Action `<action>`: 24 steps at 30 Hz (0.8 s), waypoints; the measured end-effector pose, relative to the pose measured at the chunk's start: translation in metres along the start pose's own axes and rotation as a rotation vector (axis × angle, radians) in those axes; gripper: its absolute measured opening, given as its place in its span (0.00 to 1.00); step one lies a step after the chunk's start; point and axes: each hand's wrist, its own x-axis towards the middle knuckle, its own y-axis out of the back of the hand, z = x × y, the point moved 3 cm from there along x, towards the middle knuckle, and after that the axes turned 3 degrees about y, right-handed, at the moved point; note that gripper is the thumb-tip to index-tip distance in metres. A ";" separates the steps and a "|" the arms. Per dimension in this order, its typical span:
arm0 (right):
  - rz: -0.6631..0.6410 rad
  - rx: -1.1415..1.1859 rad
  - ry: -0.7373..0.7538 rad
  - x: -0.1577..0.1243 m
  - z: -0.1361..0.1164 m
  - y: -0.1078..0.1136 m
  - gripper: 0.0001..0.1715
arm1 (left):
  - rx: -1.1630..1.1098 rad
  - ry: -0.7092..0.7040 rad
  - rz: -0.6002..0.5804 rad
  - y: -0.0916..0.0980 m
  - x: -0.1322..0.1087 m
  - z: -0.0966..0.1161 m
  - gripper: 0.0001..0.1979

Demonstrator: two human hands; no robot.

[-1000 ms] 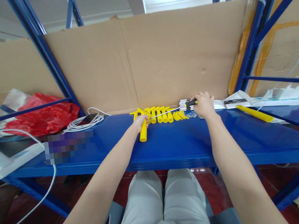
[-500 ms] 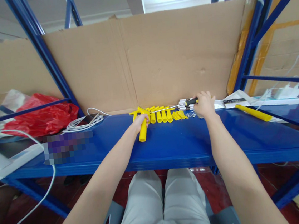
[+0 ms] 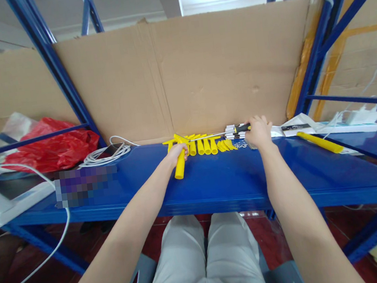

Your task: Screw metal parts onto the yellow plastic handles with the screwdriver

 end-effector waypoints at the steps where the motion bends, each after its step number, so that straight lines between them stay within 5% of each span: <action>1: -0.001 0.001 0.002 0.000 0.000 0.000 0.18 | -0.014 0.000 0.002 0.000 0.000 0.000 0.13; 16: 0.006 0.043 -0.041 -0.002 0.002 -0.001 0.16 | -0.277 0.061 -0.169 -0.001 0.002 0.004 0.10; 24: 0.030 0.059 -0.017 -0.002 0.004 -0.002 0.15 | -0.074 -0.063 -0.023 -0.001 0.001 0.003 0.10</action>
